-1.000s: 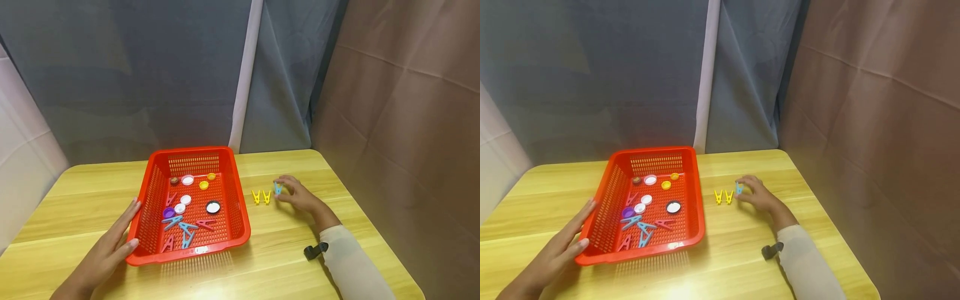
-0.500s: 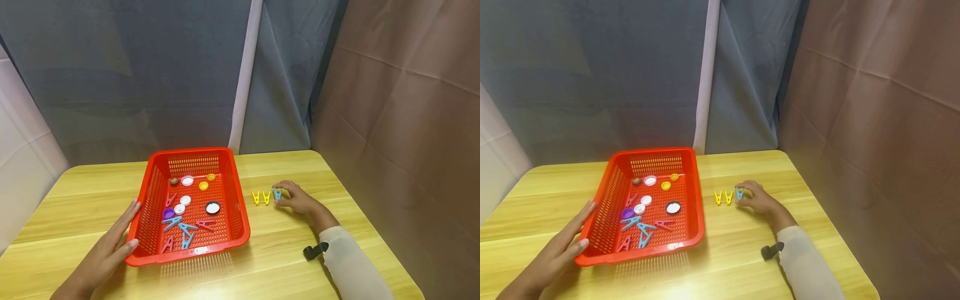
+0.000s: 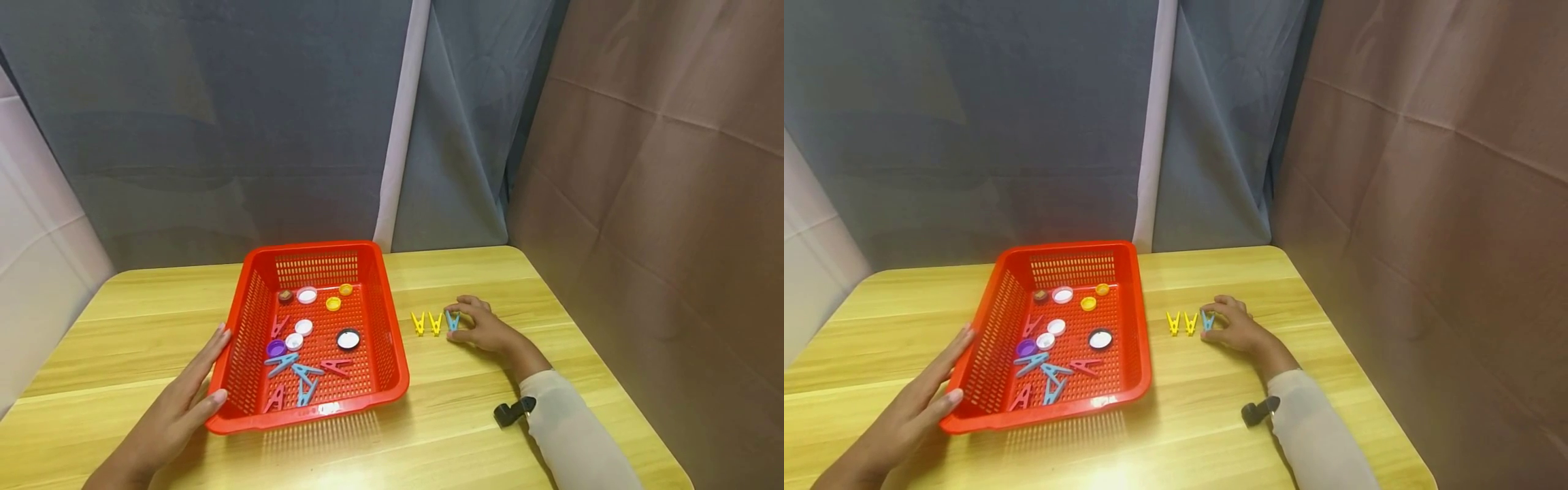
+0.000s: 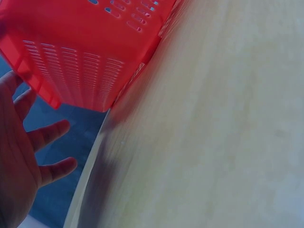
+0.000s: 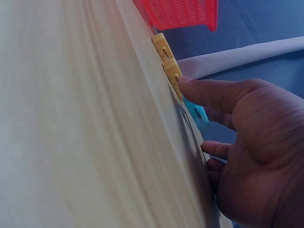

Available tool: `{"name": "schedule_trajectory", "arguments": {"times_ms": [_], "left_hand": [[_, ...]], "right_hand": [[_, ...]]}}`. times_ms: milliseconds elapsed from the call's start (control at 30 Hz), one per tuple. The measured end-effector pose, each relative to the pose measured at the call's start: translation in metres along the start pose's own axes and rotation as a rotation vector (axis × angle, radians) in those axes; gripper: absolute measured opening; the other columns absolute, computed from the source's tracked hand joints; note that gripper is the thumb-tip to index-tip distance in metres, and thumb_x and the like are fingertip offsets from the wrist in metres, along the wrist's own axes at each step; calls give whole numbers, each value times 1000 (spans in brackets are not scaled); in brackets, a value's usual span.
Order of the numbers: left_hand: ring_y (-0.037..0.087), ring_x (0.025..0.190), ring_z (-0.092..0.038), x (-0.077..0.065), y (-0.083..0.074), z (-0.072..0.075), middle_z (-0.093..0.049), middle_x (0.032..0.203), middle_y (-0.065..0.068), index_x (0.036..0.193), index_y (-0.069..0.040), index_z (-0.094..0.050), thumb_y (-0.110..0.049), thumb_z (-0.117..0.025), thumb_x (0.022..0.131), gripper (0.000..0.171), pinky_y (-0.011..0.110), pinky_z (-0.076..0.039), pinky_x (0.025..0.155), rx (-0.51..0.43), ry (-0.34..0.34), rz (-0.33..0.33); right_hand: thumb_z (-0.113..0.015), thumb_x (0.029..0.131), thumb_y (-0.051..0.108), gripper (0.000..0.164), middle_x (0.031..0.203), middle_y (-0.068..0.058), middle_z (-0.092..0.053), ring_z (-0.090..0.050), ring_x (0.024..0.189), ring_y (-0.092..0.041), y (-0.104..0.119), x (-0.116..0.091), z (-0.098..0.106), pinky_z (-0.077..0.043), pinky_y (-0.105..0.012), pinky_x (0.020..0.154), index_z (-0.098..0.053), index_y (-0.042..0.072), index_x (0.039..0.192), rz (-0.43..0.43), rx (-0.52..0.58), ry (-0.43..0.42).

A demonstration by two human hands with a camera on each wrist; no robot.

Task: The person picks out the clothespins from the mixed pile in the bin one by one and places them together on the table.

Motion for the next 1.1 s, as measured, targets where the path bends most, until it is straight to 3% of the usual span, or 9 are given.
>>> {"name": "schedule_trajectory", "arguments": {"times_ms": [333, 1100], "left_hand": [[-14, 163, -10, 0, 0, 0, -12, 186, -8, 176, -19, -24, -2, -63, 102, 86, -2, -13, 114, 1, 1, 0], [-14, 163, -10, 0, -1, 0, -13, 186, -8, 176, -21, -24, -2, -63, 102, 86, -2, -12, 114, -3, 1, 8]], "right_hand": [[-82, 98, 31, 56, 175, -24, -29, -18, 162, -52, 1, 0, -2, -15, -84, 124, -64, 16, 149, -18, -72, -1], [-82, 97, 29, 61, 178, -20, -27, -15, 165, -48, 1, 0, -2, -15, -81, 126, -61, 18, 153, -40, -65, 15]]}}
Point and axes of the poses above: each hand's wrist, its own x-axis towards the middle knuckle, its own z-axis out of the back of the hand, y = z × x, the point moved 3 cm from there along x, towards the middle knuckle
